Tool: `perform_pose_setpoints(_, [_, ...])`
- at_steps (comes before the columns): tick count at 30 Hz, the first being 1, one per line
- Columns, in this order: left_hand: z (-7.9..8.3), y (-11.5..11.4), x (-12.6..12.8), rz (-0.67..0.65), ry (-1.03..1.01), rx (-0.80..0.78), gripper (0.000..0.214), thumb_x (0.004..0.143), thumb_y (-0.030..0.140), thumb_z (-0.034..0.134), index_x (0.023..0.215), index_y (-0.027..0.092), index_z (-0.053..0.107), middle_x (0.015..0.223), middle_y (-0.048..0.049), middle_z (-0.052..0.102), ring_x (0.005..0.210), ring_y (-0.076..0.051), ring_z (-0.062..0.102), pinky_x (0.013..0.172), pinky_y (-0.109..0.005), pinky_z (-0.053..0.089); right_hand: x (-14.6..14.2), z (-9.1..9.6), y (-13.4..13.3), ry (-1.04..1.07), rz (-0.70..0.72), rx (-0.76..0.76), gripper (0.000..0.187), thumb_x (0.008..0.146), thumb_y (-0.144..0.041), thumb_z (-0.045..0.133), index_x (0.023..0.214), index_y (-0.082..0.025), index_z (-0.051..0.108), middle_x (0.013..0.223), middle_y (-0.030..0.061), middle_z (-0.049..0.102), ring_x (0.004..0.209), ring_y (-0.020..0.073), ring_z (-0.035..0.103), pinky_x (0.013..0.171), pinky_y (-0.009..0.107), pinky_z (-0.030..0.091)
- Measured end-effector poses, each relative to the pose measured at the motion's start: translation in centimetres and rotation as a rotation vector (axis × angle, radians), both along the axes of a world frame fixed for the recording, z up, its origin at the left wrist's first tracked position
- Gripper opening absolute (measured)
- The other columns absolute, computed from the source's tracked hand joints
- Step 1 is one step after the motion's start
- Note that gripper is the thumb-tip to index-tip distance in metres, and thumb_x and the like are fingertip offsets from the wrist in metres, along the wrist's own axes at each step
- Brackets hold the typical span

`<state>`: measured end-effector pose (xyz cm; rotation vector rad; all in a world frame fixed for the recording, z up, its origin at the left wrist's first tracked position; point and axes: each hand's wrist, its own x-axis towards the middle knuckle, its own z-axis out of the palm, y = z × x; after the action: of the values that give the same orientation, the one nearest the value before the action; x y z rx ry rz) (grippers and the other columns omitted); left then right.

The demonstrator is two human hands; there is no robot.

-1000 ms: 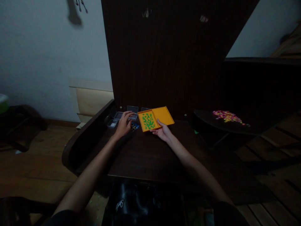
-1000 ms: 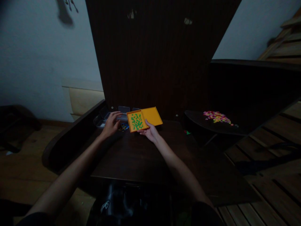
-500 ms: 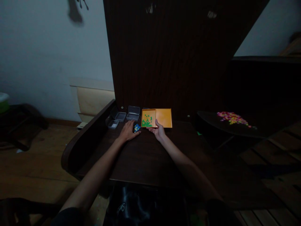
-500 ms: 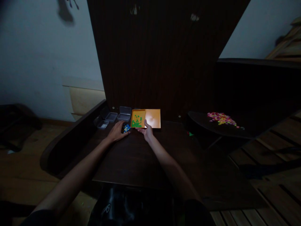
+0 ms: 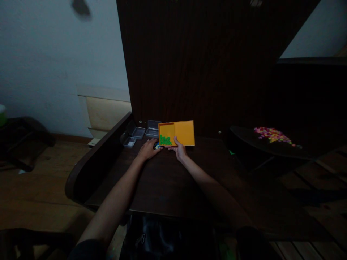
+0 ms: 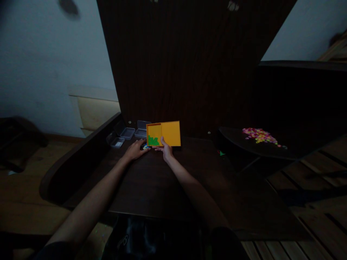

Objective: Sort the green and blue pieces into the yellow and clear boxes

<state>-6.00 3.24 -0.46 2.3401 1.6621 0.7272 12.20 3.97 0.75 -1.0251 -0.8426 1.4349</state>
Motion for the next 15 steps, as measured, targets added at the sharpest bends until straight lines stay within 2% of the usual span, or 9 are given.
perform_pose_setpoints(4, [0.1,-0.3,-0.1,0.045,-0.064,-0.018,0.046,0.083,0.047,0.061,0.12,0.02,0.056,0.124,-0.0129,0.064,0.119,-0.03,0.059,0.1,-0.042,0.048,-0.6,-0.1,0.2,0.011,-0.041,0.023,0.044,0.089,-0.047,0.059,0.12,-0.015,0.06,0.107,0.0123,0.072,0.064,0.0189,0.073,0.047,0.024,0.056])
perform_pose_setpoints(7, [0.2,-0.5,-0.1,0.031,-0.16,-0.046,0.048,0.082,0.046,0.064,0.12,0.02,0.051,0.118,-0.0119,0.067,0.108,-0.027,0.065,0.092,-0.039,0.053,-1.0,-0.3,0.4,0.013,-0.078,0.046,0.047,0.087,-0.047,0.061,0.122,-0.016,0.059,0.109,0.0123,0.071,0.062,0.0188,0.072,0.045,0.023,0.055])
perform_pose_setpoints(10, [0.3,-0.6,-0.1,0.021,-0.235,-0.061,0.062,0.08,0.044,0.067,0.13,0.019,0.041,0.127,-0.0145,0.063,0.115,-0.028,0.062,0.096,-0.04,0.051,-1.2,-0.4,0.4,0.002,-0.1,0.074,0.049,0.086,-0.046,0.063,0.125,-0.018,0.057,0.109,0.0116,0.071,0.062,0.0188,0.072,0.045,0.023,0.055])
perform_pose_setpoints(15, [0.4,-0.7,-0.1,0.035,-0.225,-0.085,0.085,0.079,0.044,0.067,0.145,0.016,0.021,0.136,-0.0179,0.056,0.125,-0.031,0.056,0.102,-0.043,0.047,-1.4,-0.6,0.0,-0.016,-0.1,0.109,0.047,0.084,-0.043,0.067,0.123,-0.019,0.059,0.107,0.01,0.071,0.065,0.0197,0.073,0.047,0.024,0.056])
